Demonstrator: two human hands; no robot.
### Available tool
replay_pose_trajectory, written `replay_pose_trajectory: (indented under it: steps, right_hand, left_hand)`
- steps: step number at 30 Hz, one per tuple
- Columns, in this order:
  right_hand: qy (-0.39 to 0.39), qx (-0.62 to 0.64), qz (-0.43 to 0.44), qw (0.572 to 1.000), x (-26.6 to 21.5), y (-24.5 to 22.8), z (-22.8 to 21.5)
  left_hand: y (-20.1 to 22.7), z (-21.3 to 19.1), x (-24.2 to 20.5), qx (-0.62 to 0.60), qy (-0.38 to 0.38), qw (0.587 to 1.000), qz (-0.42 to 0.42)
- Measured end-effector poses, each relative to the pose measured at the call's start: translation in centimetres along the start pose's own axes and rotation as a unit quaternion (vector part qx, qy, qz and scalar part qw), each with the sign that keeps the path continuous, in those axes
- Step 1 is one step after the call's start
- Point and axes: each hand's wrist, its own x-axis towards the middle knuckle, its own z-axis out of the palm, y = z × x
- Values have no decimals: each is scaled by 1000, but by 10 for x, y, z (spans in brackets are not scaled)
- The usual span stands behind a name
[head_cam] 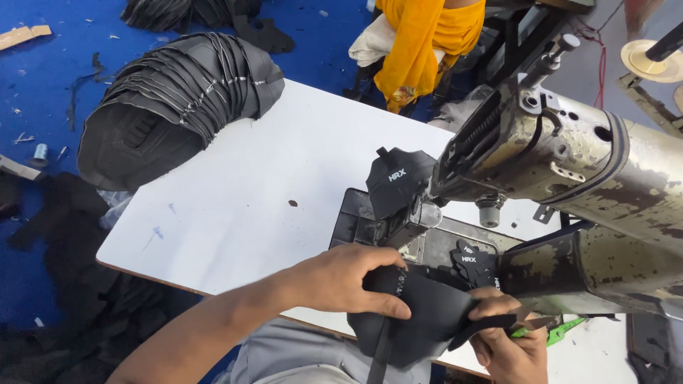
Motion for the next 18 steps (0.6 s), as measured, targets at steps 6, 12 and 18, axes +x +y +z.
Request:
replay_pose_trajectory:
  steps: [6, 12, 18]
  right_hand:
    - [41, -3, -9, 999, 4, 10, -12]
    - [98, 5, 31, 995, 10, 19, -9]
    - [94, 5, -6, 996, 15, 27, -5]
  left_hand:
    - [6, 1, 1, 28, 0, 998, 55]
    - [-11, -2, 22, 8, -17, 1000, 10]
    - [-27, -4, 44, 60, -29, 998, 6]
